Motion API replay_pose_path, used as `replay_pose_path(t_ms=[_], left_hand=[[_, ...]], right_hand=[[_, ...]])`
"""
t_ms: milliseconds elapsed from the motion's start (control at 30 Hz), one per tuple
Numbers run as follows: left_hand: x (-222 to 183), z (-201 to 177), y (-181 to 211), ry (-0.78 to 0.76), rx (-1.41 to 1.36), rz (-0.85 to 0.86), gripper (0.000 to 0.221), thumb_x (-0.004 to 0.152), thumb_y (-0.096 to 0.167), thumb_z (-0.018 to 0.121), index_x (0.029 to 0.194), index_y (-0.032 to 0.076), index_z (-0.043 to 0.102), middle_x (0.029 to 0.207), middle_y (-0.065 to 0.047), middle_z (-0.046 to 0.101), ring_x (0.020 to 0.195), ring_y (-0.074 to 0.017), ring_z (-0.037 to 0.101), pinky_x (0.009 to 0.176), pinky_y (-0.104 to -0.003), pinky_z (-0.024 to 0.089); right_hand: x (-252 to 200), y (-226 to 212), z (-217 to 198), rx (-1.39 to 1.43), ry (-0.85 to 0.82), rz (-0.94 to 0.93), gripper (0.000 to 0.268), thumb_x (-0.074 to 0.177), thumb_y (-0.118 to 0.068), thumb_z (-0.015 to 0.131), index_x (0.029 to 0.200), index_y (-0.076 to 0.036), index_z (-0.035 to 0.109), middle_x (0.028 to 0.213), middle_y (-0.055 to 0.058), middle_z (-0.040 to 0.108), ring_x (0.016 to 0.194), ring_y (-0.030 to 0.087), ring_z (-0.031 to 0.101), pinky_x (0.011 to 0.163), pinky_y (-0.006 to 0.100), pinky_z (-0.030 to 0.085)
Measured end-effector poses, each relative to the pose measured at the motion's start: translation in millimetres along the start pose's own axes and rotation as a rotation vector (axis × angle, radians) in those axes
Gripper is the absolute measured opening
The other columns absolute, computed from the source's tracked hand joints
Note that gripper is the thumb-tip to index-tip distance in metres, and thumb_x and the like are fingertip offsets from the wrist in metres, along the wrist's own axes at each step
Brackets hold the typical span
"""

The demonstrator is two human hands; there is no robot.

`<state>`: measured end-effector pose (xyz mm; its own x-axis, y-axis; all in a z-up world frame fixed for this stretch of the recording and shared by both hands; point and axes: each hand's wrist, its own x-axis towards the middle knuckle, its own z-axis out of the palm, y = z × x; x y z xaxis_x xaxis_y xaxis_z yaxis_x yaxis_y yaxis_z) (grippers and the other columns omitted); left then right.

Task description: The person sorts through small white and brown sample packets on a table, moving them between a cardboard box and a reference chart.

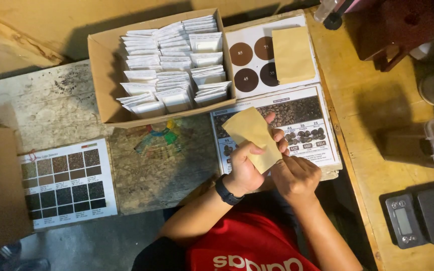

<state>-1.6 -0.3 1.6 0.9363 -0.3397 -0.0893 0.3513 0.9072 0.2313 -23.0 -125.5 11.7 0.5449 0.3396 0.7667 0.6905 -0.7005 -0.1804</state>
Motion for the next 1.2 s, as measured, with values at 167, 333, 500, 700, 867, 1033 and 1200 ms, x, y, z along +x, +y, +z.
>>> replay_pose_path(t_ms=[167, 333, 500, 700, 867, 1033, 1200], left_hand=[[-1.6, -9.0, -6.7, -0.014, -0.001, 0.005, 0.089, 0.068, 0.008, 0.047, 0.157, 0.007, 0.035, 0.103, -0.011, 0.049, 0.095, -0.0278, 0.055, 0.093, -0.045, 0.047], [-1.8, -16.1, -8.6, -0.026, 0.020, 0.014, 0.089, 0.069, 0.005, 0.046, 0.157, 0.006, 0.036, 0.108, -0.017, 0.053, 0.102, -0.0349, 0.057, 0.096, -0.049, 0.046], [1.9, -21.0, -3.7, 0.054, 0.073, -0.026, 0.073, 0.086, 0.012, 0.051, 0.158, 0.012, 0.037, 0.147, -0.032, 0.048, 0.133, -0.0534, 0.048, 0.108, -0.065, 0.042], [0.6, -6.6, 25.4, 0.062, 0.113, -0.010, 0.064, 0.096, 0.012, 0.051, 0.157, 0.009, 0.032, 0.157, -0.034, 0.036, 0.145, -0.0522, 0.036, 0.115, -0.064, 0.036], [-0.7, -4.6, 26.8, 0.064, 0.101, 0.025, 0.064, 0.096, 0.011, 0.051, 0.157, 0.006, 0.034, 0.158, -0.033, 0.035, 0.147, -0.0484, 0.034, 0.118, -0.062, 0.034], [-0.6, 4.3, 37.1, 0.116, 0.102, 0.092, 0.068, 0.097, 0.017, 0.055, 0.160, 0.014, 0.030, 0.161, -0.028, 0.033, 0.148, -0.0421, 0.035, 0.118, -0.058, 0.036], [-4.7, 25.5, 38.1, 0.221, 0.069, 0.159, 0.052, 0.101, 0.023, 0.057, 0.149, 0.006, 0.045, 0.151, -0.030, 0.047, 0.141, -0.0443, 0.046, 0.115, -0.057, 0.041]], right_hand=[[-10.9, 1.7, 3.5, 0.004, 0.014, 0.029, 0.025, 0.095, -0.004, 0.067, 0.070, 0.001, 0.069, 0.062, 0.012, 0.060, 0.048, 0.031, 0.061, 0.044, 0.037, 0.050], [7.9, -2.7, -2.7, 0.006, 0.020, 0.041, 0.025, 0.094, -0.003, 0.067, 0.069, 0.002, 0.069, 0.062, 0.013, 0.061, 0.047, 0.032, 0.061, 0.044, 0.038, 0.050], [-30.8, 7.1, 5.4, -0.006, -0.017, 0.011, 0.026, 0.093, -0.003, 0.068, 0.068, -0.002, 0.067, 0.062, 0.011, 0.059, 0.049, 0.028, 0.061, 0.048, 0.036, 0.052], [-27.9, 7.8, -0.4, -0.014, -0.077, 0.001, 0.031, 0.097, -0.004, 0.065, 0.065, -0.004, 0.065, 0.059, 0.008, 0.057, 0.045, 0.026, 0.058, 0.043, 0.033, 0.049], [-21.9, 3.8, 0.5, 0.023, -0.015, -0.016, 0.030, 0.098, -0.004, 0.065, 0.068, -0.004, 0.066, 0.065, 0.010, 0.060, 0.048, 0.026, 0.059, 0.047, 0.034, 0.049], [-7.5, -13.8, -0.4, 0.201, 0.069, 0.349, 0.007, 0.088, -0.007, 0.080, 0.086, -0.001, 0.080, 0.066, 0.011, 0.069, 0.048, 0.026, 0.062, 0.043, 0.035, 0.049], [-8.0, -23.0, 3.8, 0.917, 0.137, 1.182, 0.012, 0.095, 0.001, 0.068, 0.102, 0.012, 0.068, 0.081, 0.020, 0.070, 0.068, 0.023, 0.070, 0.047, 0.033, 0.058]])
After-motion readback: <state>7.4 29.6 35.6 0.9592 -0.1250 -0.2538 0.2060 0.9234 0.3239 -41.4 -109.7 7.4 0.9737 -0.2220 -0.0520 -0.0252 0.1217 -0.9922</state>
